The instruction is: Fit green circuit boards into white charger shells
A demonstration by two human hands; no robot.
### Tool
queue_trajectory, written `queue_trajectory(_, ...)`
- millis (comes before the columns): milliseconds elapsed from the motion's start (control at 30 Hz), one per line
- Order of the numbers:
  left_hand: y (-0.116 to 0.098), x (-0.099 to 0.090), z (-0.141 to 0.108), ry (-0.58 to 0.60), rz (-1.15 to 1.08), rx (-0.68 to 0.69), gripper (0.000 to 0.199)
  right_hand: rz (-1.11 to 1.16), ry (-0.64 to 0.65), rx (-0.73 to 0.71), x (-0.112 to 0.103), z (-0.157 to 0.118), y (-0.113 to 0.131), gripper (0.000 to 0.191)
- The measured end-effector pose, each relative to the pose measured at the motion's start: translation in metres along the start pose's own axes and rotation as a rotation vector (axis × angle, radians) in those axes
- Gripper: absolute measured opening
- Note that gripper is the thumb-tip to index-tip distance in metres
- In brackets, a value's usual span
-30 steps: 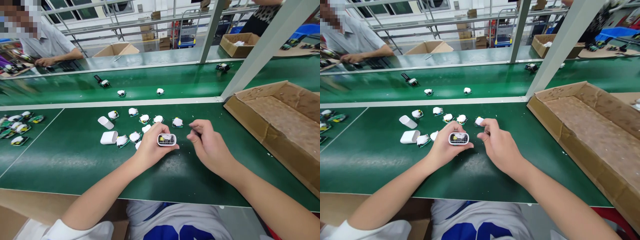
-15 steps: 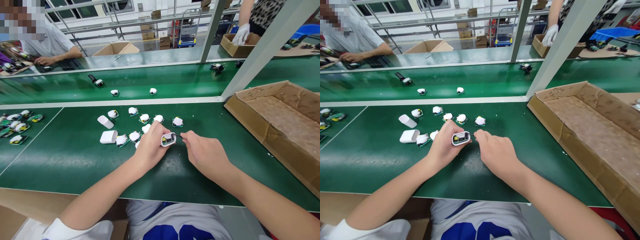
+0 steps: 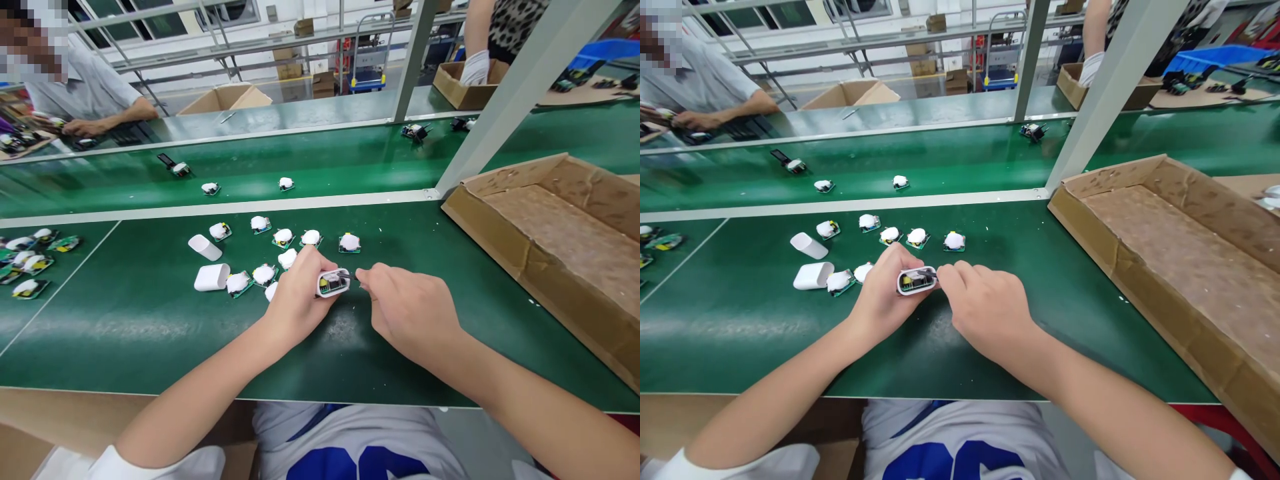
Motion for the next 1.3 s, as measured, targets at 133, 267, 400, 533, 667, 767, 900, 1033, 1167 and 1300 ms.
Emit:
queue_trajectory(133,0.0,-0.001,0.001,-0.003,-0.008,0.007,0.026,-0.033,0.002,0.014,0.001,0.001,-0.001,0.019)
queue_trajectory(267,-0.001,-0.001,0.001,0.008,-0.021,0.001,0.028,-0.07,-0.014,0.017,0.004,0.001,0.0,0.02)
queue_trajectory(400,-0.001,0.001,0.0,0.043,-0.044,-0.002,0.024,-0.079,-0.004,-0.002,0.007,-0.001,0.003,0.021)
queue_trajectory(533,0.0,0.005,0.0,0.106,-0.07,-0.005,0.02,-0.058,0.051,-0.037,0.011,-0.004,0.007,0.024)
queue_trajectory(667,-0.001,0.004,0.001,0.1,-0.114,-0.024,0.023,-0.013,0.068,-0.023,0.01,-0.004,0.005,0.026)
queue_trajectory(767,-0.002,0.002,0.002,0.067,-0.134,-0.05,0.025,0.013,-0.004,-0.004,0.004,-0.003,0.002,0.024)
queue_trajectory(900,-0.002,0.001,0.002,0.064,-0.134,-0.068,0.024,-0.008,-0.059,-0.005,0.0,-0.003,0.003,0.023)
queue_trajectory(1033,-0.002,0.001,0.003,0.076,-0.144,-0.069,0.024,-0.015,-0.031,-0.01,0.001,-0.003,0.004,0.025)
queue_trajectory(1167,-0.003,0.003,0.003,0.094,-0.19,-0.089,0.024,-0.04,-0.007,-0.023,0.003,-0.004,0.003,0.028)
queue_trajectory(1300,0.001,0.007,0.002,0.117,-0.19,-0.107,0.023,-0.062,0.03,-0.044,0.007,-0.004,0.005,0.029)
Point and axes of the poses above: each hand's wrist, its own z-axis towards the middle knuckle, its own x-axis out of the palm, y = z × x, the point moved 4 cm from there along z, towards the middle knuckle, and after that the axes turned 1 degree about x, right-handed, at the moved point
